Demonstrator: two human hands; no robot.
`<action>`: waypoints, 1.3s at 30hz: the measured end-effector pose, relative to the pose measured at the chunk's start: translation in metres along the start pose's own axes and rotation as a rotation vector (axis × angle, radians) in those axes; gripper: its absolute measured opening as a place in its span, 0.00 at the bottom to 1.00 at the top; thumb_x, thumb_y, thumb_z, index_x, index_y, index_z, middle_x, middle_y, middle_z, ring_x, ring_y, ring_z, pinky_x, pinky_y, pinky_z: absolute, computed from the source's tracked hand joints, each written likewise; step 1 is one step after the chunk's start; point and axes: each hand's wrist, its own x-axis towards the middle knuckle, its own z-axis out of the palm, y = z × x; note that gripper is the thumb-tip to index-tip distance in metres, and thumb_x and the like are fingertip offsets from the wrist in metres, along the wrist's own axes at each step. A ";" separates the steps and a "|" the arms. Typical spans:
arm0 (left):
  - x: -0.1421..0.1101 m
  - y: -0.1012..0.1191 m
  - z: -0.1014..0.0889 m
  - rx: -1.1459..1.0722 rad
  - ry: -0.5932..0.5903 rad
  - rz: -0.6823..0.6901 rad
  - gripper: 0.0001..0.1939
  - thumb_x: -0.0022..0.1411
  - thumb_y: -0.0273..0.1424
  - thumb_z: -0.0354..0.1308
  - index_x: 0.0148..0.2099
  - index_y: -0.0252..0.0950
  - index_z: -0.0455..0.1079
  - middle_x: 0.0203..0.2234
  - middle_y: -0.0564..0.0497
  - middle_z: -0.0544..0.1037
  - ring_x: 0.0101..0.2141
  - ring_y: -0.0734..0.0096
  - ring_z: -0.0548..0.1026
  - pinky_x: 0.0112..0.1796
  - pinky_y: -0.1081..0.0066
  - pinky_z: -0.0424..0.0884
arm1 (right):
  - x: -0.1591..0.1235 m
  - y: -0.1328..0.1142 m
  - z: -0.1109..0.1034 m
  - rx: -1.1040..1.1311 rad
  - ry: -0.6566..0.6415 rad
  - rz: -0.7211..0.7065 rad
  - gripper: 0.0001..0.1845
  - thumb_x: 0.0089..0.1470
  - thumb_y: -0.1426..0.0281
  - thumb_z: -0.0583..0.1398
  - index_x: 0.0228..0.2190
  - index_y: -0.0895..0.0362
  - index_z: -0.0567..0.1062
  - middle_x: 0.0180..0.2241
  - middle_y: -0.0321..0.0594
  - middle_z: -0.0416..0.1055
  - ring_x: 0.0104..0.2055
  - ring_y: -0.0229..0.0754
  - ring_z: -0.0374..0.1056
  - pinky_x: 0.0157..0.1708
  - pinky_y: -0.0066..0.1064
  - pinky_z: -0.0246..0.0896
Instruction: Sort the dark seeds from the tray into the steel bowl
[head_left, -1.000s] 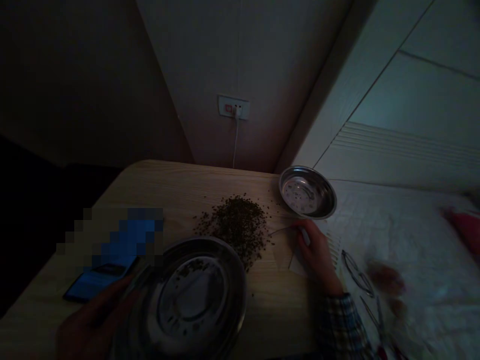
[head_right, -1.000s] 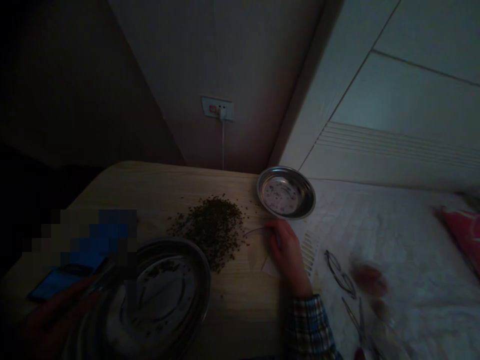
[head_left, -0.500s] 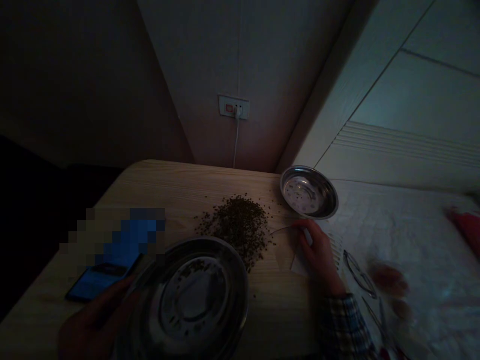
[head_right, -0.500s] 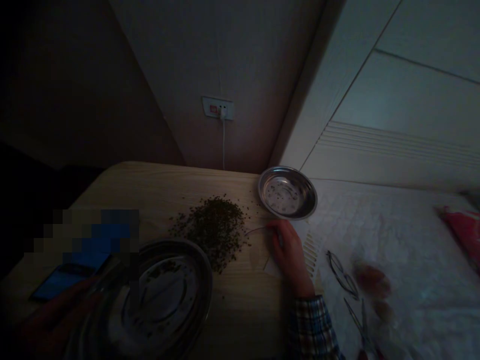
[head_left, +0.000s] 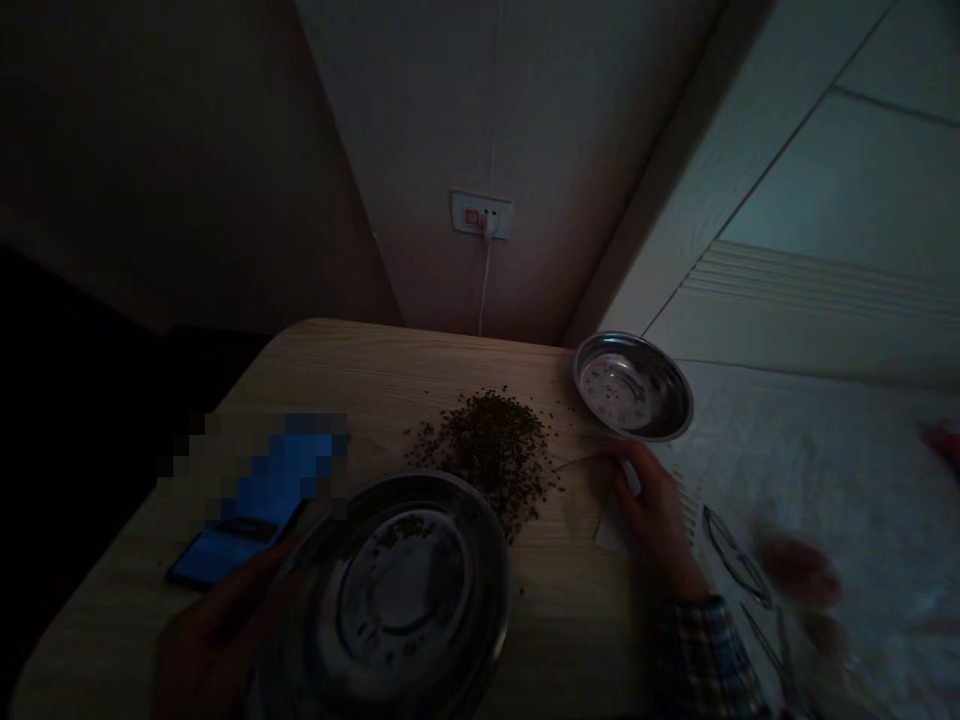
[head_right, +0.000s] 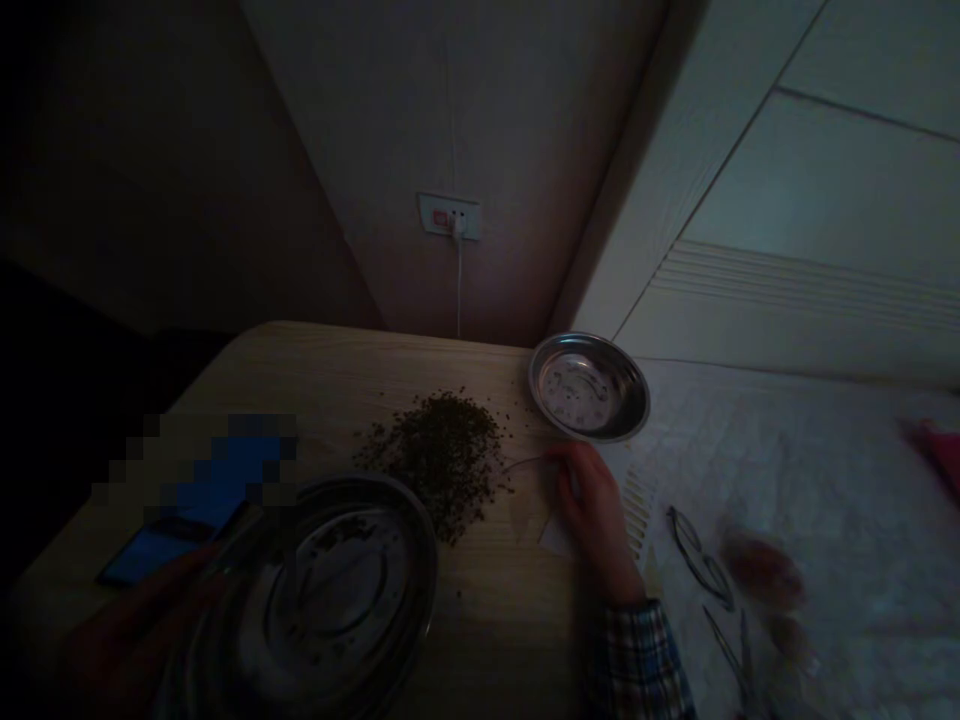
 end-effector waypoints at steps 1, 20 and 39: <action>0.000 -0.003 -0.001 -0.040 -0.022 -0.055 0.26 0.41 0.47 0.62 0.42 0.39 0.73 0.27 0.53 0.81 0.27 0.62 0.77 0.24 0.74 0.74 | 0.000 0.000 0.000 -0.002 0.000 0.004 0.12 0.51 0.76 0.51 0.38 0.54 0.68 0.37 0.40 0.68 0.41 0.43 0.64 0.40 0.35 0.60; 0.001 -0.002 -0.003 -0.077 -0.025 -0.143 0.26 0.40 0.45 0.63 0.43 0.40 0.73 0.28 0.54 0.80 0.28 0.65 0.76 0.23 0.76 0.71 | 0.000 -0.001 0.000 -0.020 -0.013 -0.021 0.11 0.51 0.75 0.51 0.36 0.54 0.68 0.36 0.40 0.68 0.40 0.44 0.64 0.40 0.35 0.60; -0.004 0.012 -0.001 -0.116 0.011 -0.148 0.26 0.38 0.43 0.64 0.41 0.38 0.74 0.21 0.55 0.78 0.22 0.69 0.73 0.20 0.77 0.69 | 0.000 -0.002 -0.002 -0.026 -0.005 -0.012 0.10 0.51 0.75 0.50 0.35 0.54 0.68 0.35 0.40 0.67 0.39 0.44 0.64 0.39 0.35 0.59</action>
